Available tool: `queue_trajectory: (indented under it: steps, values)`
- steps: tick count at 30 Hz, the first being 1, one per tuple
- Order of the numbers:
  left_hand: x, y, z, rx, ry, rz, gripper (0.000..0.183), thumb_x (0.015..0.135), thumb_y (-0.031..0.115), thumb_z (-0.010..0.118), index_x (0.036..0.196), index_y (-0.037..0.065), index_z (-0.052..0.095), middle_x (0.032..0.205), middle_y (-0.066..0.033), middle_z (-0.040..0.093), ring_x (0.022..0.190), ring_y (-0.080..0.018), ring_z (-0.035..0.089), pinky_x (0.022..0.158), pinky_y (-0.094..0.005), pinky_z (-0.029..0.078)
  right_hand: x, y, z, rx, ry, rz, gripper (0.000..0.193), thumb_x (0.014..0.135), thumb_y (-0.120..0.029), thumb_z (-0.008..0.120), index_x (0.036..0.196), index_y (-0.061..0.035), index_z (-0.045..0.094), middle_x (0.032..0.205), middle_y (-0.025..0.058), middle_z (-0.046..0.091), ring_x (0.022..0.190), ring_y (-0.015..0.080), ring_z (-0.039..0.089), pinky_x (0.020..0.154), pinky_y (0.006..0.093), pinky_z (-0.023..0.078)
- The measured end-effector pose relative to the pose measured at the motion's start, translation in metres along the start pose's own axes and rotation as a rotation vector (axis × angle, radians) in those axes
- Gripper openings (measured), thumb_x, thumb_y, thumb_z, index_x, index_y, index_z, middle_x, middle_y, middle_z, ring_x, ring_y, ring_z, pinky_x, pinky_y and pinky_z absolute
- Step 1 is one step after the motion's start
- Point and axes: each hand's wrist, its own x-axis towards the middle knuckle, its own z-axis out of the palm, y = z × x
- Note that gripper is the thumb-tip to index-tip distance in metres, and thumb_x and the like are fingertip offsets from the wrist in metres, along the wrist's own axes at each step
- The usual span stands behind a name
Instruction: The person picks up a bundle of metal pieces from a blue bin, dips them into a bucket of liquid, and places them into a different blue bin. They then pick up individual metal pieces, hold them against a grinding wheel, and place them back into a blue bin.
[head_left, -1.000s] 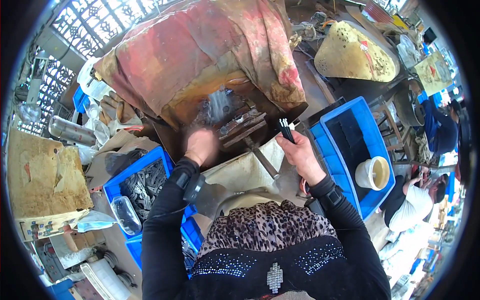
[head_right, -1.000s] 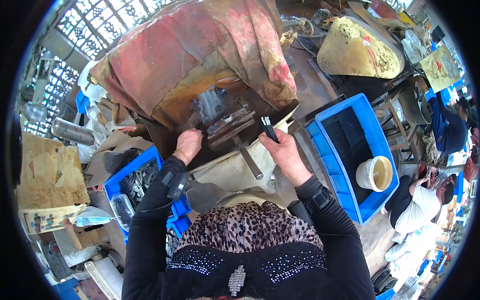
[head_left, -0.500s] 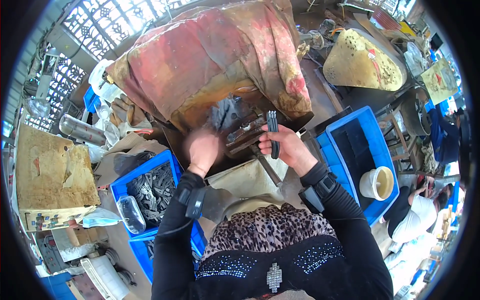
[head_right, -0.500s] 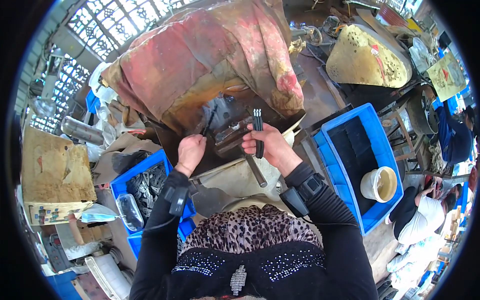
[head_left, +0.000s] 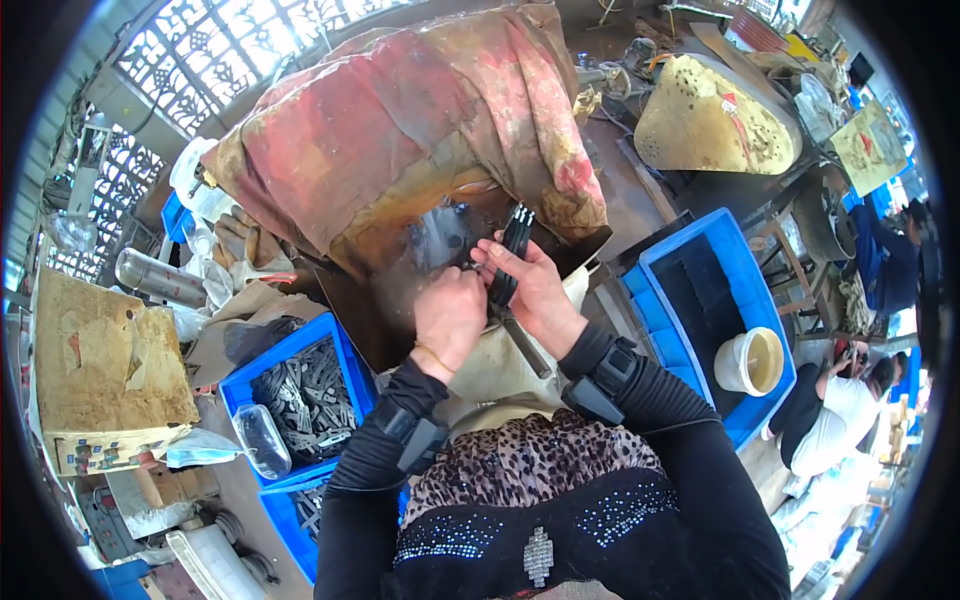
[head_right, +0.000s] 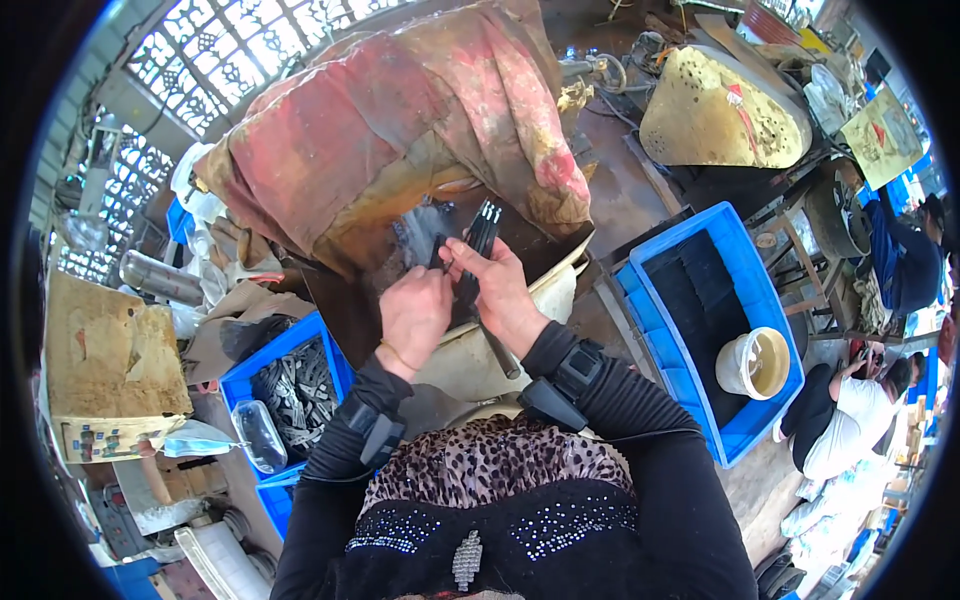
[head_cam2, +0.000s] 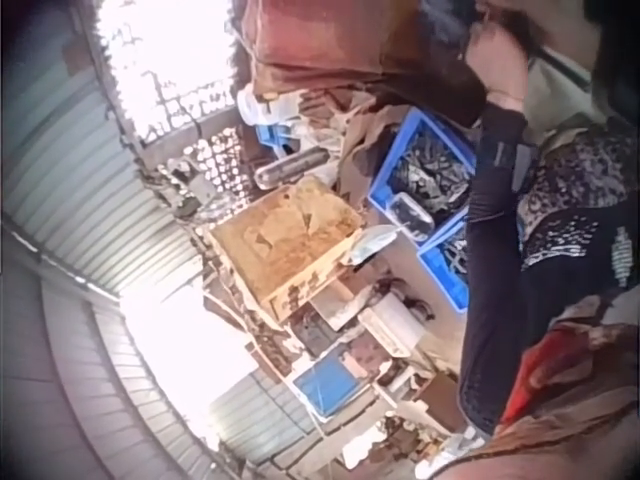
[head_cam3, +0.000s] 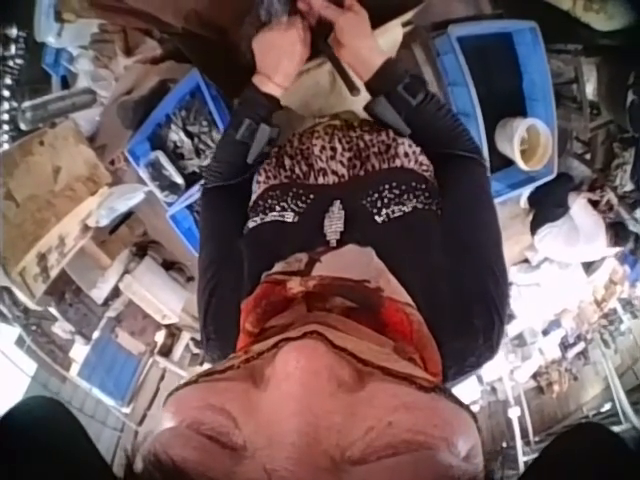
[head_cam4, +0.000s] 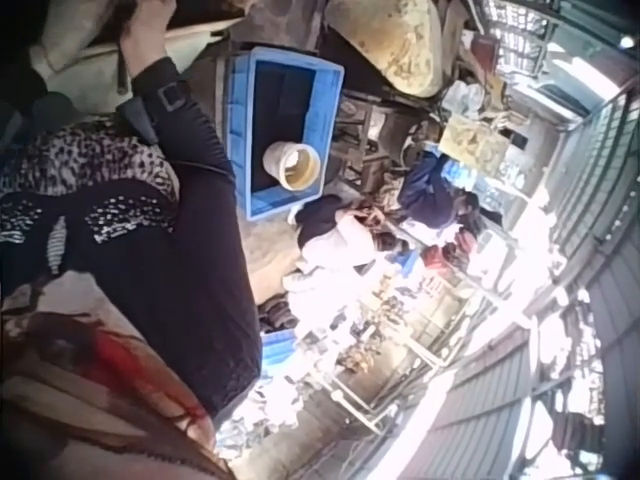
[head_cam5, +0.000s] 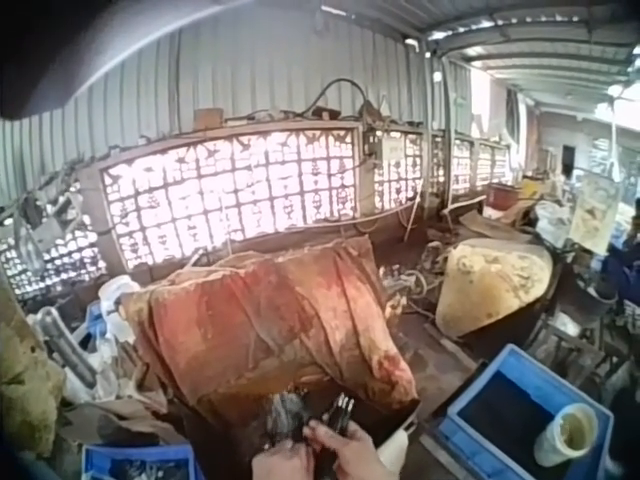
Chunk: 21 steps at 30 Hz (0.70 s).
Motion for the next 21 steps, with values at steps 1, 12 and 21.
queue_trajectory:
  steps: [1,12,21]
  values:
    - [-0.001,0.007,0.003,0.037,-0.018,-0.013,0.017,0.086,0.013,0.057,0.071,0.006,0.056,0.071,-0.0115,0.055,0.064,-0.0328,0.058,0.061,-0.0438,0.047,-0.002,0.002,0.001,-0.038,0.026,-0.050,0.024,0.092,-0.005,0.061,0.115,-0.0019,0.057,0.106,0.0131,0.065,0.097,0.0244,0.064,0.083,0.0368,0.053]
    - [0.000,-0.051,-0.027,-1.009,-0.171,-0.562,0.038,0.090,-0.006,0.042,0.124,0.003,0.058,0.104,-0.0128,0.065,0.087,-0.0173,0.066,0.078,-0.0281,0.054,-0.023,-0.027,-0.027,-0.093,-0.096,-0.057,0.026,0.092,-0.005,0.059,0.118,-0.0026,0.056,0.096,0.0075,0.065,0.084,0.0171,0.063,0.075,0.0327,0.053]
    - [-0.012,-0.140,0.050,-1.142,-0.167,-0.640,0.041,0.087,-0.007,0.046,0.124,0.005,0.060,0.097,-0.0075,0.069,0.084,-0.0161,0.065,0.076,-0.0267,0.052,-0.058,-0.039,-0.056,-0.835,-0.090,-0.080,0.027,0.088,-0.010,0.067,0.113,-0.0022,0.061,0.089,0.0049,0.066,0.077,0.0129,0.059,0.071,0.0292,0.050]
